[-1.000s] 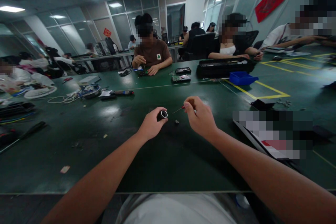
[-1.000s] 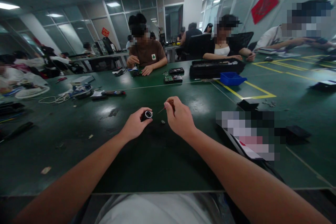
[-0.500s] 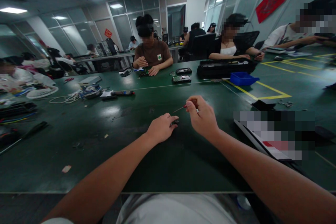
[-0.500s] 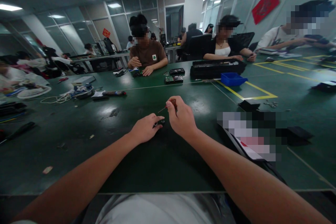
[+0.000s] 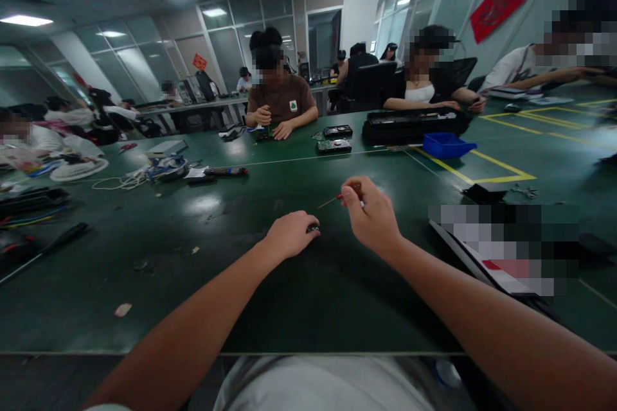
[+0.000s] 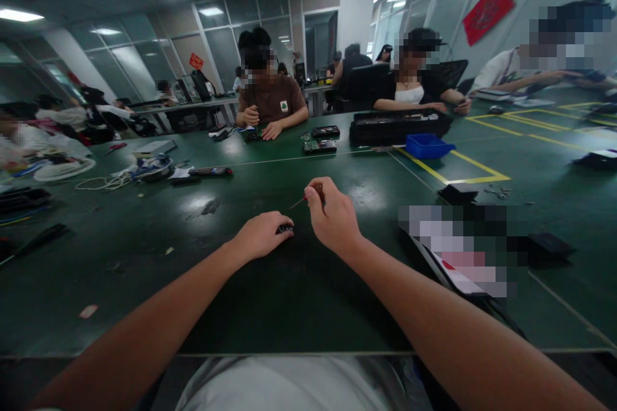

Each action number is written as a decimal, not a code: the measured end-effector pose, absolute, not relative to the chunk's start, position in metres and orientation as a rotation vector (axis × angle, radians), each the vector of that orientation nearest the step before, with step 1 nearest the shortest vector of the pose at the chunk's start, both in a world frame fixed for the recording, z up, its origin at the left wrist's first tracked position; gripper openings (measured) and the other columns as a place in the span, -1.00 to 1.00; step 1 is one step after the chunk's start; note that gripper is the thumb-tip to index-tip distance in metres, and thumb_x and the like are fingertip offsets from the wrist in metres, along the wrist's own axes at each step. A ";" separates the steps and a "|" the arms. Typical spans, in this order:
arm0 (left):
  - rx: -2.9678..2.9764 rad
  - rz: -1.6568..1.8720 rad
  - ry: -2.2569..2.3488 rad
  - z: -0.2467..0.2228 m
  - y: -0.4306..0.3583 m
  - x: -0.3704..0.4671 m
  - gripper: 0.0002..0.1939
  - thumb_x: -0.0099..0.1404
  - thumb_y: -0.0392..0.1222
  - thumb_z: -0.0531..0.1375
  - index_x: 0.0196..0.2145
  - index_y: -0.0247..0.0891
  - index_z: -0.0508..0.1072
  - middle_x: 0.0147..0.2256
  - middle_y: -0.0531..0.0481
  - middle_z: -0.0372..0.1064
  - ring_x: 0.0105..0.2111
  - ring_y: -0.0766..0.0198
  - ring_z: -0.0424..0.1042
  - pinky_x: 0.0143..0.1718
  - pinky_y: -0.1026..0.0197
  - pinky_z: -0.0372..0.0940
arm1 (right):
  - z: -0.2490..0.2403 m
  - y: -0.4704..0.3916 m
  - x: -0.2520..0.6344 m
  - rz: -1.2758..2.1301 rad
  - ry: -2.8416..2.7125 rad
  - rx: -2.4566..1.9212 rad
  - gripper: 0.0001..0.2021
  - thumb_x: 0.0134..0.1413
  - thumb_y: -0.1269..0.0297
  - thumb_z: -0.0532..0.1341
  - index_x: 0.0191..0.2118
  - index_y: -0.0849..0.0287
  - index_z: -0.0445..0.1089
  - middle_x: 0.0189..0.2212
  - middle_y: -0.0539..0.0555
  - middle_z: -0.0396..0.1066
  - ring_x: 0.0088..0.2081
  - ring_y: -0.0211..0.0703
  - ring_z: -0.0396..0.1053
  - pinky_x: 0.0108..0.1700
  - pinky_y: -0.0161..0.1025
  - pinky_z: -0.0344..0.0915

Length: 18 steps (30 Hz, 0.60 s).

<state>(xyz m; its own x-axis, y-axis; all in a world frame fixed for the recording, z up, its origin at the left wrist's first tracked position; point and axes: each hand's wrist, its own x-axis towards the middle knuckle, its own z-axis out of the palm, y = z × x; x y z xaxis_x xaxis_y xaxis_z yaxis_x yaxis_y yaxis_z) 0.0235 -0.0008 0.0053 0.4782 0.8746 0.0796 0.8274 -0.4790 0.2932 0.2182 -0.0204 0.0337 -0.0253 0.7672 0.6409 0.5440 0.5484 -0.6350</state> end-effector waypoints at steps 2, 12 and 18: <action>2.443 0.347 1.470 0.007 0.001 0.019 -0.76 0.29 -0.05 0.23 -0.16 -0.17 0.58 -0.20 -0.13 0.49 -0.19 0.04 0.46 -0.16 0.11 0.33 | 0.034 -0.020 0.218 0.254 -1.700 -1.107 -0.84 0.34 0.17 0.03 -0.21 0.07 0.29 -0.42 0.03 0.45 -0.39 -0.12 0.43 -0.31 -0.18 0.26; 1.673 1.005 1.442 0.045 0.010 -0.038 -0.69 0.23 -0.04 0.27 -0.14 -0.27 0.56 -0.28 -0.10 0.48 -0.50 0.33 0.32 -0.53 0.28 0.15 | 0.034 -0.020 0.219 0.286 -1.724 -1.117 -0.83 0.35 0.16 0.03 -0.20 0.08 0.30 -0.42 0.04 0.44 -0.38 -0.11 0.43 -0.30 -0.18 0.24; 1.064 1.390 1.229 0.065 0.013 -0.101 -0.77 0.29 -0.15 0.22 -0.16 -0.33 0.49 -0.37 -0.02 0.33 -0.53 0.41 0.21 -0.63 0.39 0.00 | 0.035 -0.020 0.220 0.292 -1.721 -1.107 -0.82 0.35 0.16 0.03 -0.21 0.08 0.30 -0.41 0.04 0.45 -0.37 -0.11 0.43 -0.29 -0.17 0.24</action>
<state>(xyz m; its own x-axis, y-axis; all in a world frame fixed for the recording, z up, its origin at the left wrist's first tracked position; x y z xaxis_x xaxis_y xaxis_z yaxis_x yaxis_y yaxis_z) -0.1005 0.0129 0.0650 -0.1570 0.9875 0.0128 -0.1078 -0.0301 0.9937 0.2197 -0.0200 0.0350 -0.0525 0.7824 0.6205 0.5337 0.5472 -0.6448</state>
